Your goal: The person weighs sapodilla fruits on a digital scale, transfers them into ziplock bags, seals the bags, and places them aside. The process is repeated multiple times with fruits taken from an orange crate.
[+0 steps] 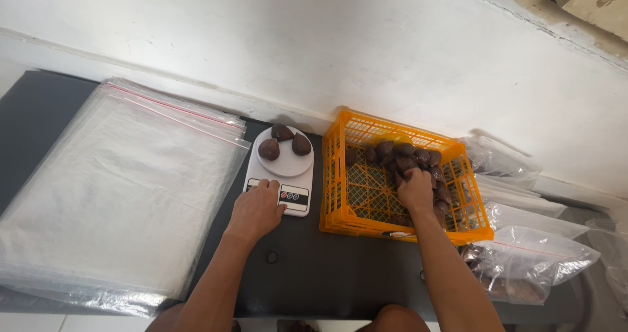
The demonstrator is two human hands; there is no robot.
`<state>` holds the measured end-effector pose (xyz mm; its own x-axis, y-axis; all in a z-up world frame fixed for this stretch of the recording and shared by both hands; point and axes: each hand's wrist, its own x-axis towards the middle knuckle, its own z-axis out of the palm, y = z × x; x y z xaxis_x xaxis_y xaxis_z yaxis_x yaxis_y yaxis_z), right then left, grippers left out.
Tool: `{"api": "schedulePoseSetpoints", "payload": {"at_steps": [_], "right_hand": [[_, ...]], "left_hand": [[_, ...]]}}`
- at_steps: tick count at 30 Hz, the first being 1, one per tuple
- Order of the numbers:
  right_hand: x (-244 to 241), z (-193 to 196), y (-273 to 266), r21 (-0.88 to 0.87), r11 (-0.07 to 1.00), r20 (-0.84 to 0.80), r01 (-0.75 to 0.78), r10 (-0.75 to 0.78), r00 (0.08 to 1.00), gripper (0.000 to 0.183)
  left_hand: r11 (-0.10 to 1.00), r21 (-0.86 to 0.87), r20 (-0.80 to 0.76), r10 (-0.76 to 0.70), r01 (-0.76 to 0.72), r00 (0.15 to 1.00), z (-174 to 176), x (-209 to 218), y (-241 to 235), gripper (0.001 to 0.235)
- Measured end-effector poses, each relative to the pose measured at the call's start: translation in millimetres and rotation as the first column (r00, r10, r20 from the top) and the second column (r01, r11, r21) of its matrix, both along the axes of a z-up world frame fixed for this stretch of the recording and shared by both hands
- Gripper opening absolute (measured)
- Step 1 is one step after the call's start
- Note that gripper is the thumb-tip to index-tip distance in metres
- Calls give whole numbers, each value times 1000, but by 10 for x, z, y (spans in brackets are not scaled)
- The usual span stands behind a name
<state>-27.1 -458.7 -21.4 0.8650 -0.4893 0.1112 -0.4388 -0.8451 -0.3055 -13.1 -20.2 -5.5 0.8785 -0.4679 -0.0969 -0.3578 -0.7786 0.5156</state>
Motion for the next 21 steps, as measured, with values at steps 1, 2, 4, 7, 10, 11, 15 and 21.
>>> {"api": "schedulePoseSetpoints", "payload": {"at_steps": [1,2,4,7,10,11,15,21], "right_hand": [[-8,-17,-22,8,1000,-76,15,-14,997,37],[-18,-33,-44,14,999,-151,30,-27,988,53],[-36,-114,-80,20,1000,-240,-13,18,971,56],[21,-92,-32,1,998,-348,-61,57,936,64],[43,-145,-62,-48,996,-411,-71,45,911,71],[105,-157,-88,-73,994,-440,-85,44,897,76],[36,41,175,-14,994,-491,-111,90,867,63],[-35,390,521,197,951,-161,-238,271,949,34]], "left_hand": [[1000,4,-6,2,-2,1000,15,5,6,41],[1000,8,-12,5,-5,1000,31,9,12,40],[1000,13,-9,-1,1,1000,31,-17,22,39],[1000,17,0,-8,8,1000,27,32,19,38],[1000,19,-2,-14,14,1000,-24,15,0,39],[1000,19,2,-10,10,1000,-22,30,-1,39],[1000,16,9,-6,6,1000,-26,25,27,39],[1000,3,24,2,-2,1000,-54,42,31,39]]}}
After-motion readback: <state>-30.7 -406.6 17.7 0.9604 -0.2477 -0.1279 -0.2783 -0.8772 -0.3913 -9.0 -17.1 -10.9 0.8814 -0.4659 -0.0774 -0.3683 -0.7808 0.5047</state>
